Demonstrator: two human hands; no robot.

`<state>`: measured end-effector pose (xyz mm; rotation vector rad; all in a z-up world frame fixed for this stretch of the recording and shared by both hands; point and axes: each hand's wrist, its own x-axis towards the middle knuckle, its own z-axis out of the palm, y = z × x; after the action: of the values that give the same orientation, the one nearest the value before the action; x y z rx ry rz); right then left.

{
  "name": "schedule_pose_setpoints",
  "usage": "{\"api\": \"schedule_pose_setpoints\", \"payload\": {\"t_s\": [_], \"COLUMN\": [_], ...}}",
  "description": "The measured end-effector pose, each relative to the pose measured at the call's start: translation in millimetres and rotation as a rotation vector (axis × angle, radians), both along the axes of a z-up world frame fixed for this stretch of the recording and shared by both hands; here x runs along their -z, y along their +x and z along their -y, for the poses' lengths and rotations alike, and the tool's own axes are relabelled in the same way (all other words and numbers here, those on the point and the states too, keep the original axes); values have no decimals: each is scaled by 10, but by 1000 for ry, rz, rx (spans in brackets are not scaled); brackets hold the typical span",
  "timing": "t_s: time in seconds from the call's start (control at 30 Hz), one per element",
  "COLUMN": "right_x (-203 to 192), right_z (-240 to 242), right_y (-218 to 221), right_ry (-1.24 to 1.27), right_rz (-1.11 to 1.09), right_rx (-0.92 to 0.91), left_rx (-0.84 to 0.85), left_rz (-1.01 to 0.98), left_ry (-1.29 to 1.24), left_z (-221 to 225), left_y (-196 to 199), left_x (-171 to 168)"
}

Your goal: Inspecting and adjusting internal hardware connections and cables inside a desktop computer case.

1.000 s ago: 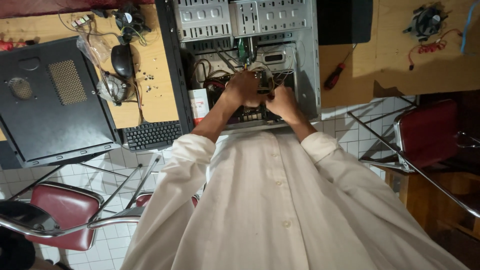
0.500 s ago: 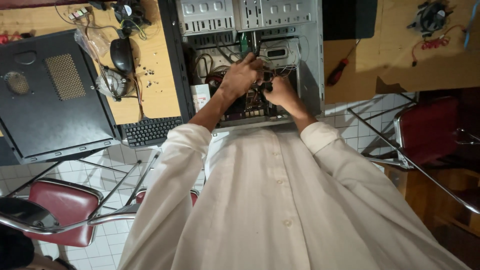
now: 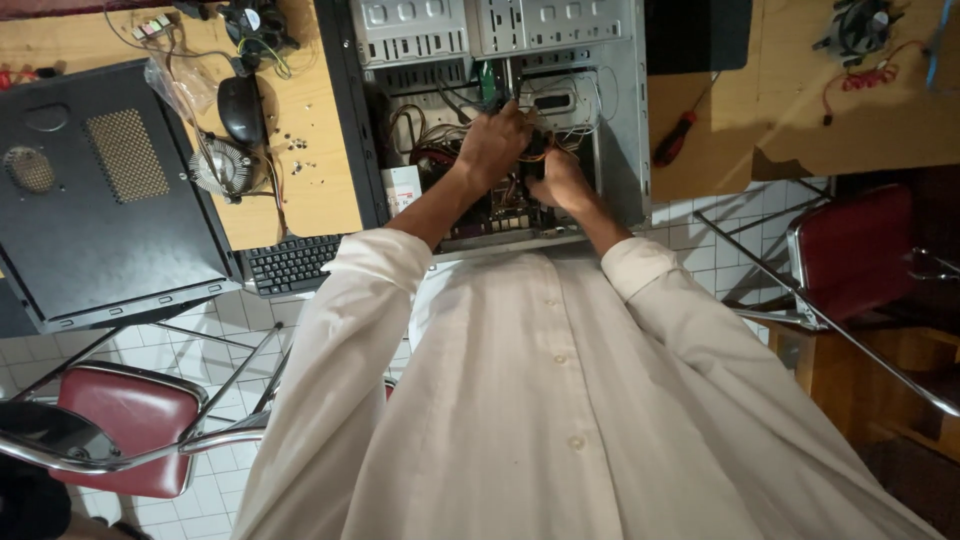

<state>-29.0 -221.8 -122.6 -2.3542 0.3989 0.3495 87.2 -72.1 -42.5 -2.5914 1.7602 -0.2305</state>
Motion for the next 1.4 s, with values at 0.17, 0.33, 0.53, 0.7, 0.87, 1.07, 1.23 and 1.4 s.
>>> {"api": "schedule_pose_setpoints", "payload": {"t_s": [0.17,0.33,0.53,0.7,0.87,1.07,1.23,1.4], "right_x": [894,265,143,153,91,-61,-160,-134], "right_z": [285,10,-29,-52,-38,-81,-26,170], "right_y": [-96,-104,-87,-51,-31,-39,-75,-125], "right_ry": [6,-117,-75,-44,-57,-32,54,184], "right_rz": [94,35,28,-4,62,110,109,-3], "right_rx": [-9,3,64,164,96,73,43,-48], "left_rx": [5,-9,20,-23,8,21,49,48], "left_rz": [-81,4,-88,-70,-95,-53,-37,-39], "left_ry": [-49,-72,-100,-85,-53,-73,-89,-84], "left_z": [24,47,58,81,57,34,22,16], "left_y": [56,36,44,28,48,19,52,61], "left_x": [436,454,591,707,719,737,567,725]}}
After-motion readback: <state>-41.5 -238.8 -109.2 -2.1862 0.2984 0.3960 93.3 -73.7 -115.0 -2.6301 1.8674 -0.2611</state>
